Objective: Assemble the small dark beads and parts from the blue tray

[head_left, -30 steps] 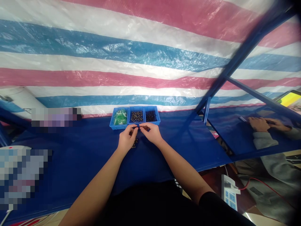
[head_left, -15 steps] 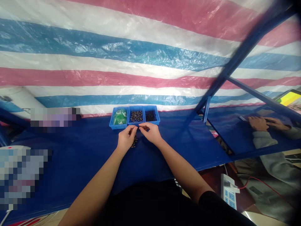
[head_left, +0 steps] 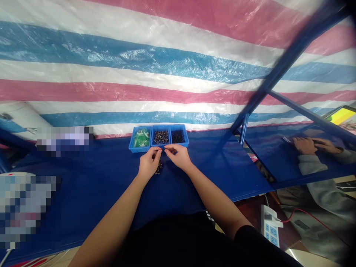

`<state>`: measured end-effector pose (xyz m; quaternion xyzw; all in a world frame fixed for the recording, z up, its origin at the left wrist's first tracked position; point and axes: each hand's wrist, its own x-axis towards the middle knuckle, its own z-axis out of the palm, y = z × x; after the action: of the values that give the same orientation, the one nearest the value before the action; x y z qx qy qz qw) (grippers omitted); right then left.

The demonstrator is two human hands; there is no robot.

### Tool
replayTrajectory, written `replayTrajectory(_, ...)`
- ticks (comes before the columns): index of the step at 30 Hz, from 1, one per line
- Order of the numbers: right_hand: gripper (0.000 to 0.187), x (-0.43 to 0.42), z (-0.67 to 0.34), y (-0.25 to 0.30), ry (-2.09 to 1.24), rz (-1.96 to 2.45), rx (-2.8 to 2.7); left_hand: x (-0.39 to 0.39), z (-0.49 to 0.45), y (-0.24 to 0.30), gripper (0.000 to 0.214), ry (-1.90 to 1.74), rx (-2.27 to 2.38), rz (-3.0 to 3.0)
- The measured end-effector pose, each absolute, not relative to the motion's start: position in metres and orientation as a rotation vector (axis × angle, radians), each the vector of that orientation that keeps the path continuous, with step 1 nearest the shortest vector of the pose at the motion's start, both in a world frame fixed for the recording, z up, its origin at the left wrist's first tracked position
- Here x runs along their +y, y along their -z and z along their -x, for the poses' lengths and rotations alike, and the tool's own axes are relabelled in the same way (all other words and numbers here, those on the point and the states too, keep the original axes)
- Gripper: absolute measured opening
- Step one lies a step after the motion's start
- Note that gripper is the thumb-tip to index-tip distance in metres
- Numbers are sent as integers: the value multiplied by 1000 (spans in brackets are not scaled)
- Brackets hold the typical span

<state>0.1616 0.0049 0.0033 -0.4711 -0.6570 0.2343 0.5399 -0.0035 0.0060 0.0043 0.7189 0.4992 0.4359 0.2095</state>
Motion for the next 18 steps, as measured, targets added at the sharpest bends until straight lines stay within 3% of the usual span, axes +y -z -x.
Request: replayTrajectory(18,19,5,-161,-4,-553,1126,-1582,6,4,-4,27,-1161,1376,-1976)
